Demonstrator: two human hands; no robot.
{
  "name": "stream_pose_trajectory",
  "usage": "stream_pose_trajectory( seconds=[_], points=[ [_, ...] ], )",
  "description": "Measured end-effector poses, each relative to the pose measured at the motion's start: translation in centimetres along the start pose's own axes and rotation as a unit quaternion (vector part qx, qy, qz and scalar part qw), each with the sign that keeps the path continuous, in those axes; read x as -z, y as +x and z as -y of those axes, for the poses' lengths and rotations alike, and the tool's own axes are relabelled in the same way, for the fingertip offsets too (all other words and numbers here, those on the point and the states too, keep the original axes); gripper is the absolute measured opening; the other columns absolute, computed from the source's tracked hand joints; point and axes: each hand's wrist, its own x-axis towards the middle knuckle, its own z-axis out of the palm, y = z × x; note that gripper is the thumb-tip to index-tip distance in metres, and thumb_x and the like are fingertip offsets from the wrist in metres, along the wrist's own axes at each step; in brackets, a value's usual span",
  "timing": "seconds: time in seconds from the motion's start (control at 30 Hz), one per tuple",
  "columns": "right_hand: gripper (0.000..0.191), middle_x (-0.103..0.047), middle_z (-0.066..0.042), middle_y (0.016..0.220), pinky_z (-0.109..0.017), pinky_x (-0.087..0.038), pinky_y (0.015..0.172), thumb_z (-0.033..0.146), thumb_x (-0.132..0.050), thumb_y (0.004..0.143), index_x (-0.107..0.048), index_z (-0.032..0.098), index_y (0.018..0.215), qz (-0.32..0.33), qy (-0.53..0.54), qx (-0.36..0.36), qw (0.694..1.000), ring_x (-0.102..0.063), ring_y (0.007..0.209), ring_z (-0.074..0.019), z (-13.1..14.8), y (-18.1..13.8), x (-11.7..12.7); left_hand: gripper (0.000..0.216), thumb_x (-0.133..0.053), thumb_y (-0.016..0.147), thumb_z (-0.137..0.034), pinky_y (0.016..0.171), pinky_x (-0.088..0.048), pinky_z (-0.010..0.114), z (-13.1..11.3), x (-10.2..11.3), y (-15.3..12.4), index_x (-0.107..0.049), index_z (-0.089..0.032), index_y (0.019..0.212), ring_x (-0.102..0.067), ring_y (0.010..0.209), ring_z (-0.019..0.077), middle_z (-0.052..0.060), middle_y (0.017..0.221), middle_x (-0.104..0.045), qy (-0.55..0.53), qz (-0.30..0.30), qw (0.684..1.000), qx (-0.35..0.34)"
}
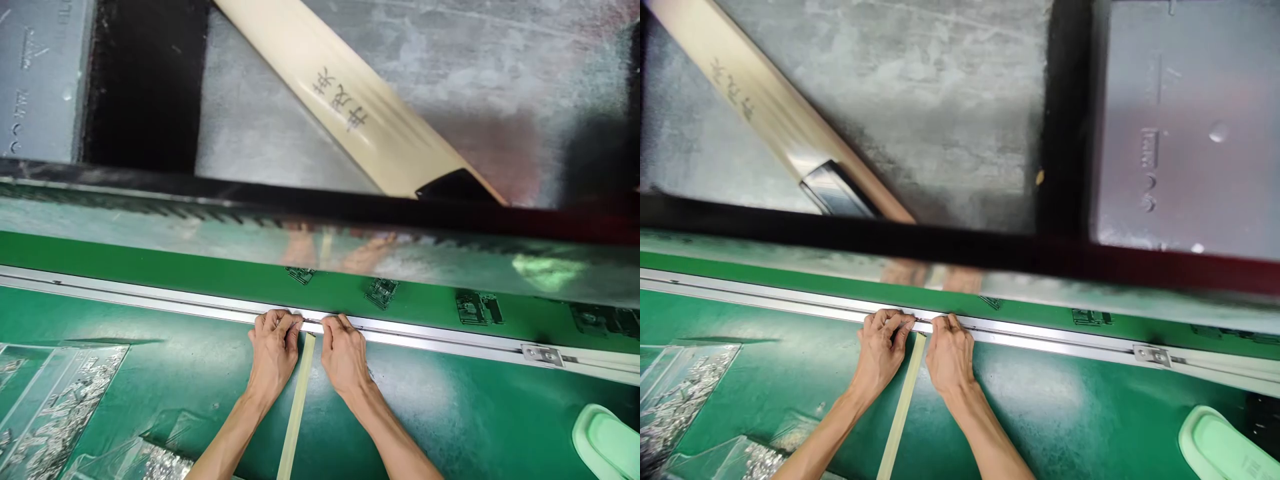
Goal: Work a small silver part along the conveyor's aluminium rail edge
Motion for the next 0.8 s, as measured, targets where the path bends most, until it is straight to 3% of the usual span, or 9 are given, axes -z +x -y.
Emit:
stream_pose_trajectory(
  seconds=[0.4, 0.8],
  points=[
    [0.022, -0.070, -0.004, 0.090, -0.031, -0.039, 0.065, 0.006, -0.052, 0.098, -0.068, 0.020, 0.094, 0.033, -0.030, 0.006, 0.999, -0.068, 0.076, -0.0187, 0.6, 0.9, 0.8, 0.025, -0.047, 0.103, -0.020, 0.078, -0.035, 0.043, -0.4, 0.9, 0.3, -0.071, -0.023, 0.102, -0.052, 0.103, 0.0307, 0.009, 0.109, -0.066, 0.049, 0.033, 0.997, -0.049],
    [0.022, -0.066, -0.001, 0.088, -0.031, -0.037, 0.065, 0.010, -0.050, 0.101, -0.065, 0.022, 0.092, 0.009, -0.028, 0.012, 0.999, -0.066, 0.077, -0.0171, 0.5, 0.5, -0.3, 0.024, -0.049, 0.104, -0.027, 0.078, -0.034, 0.039, -0.3, 0.4, -0.1, -0.073, -0.026, 0.104, -0.052, 0.102, 0.0288, 0.008, 0.107, -0.065, 0.019, 0.020, 1.000, -0.005]
  ],
)
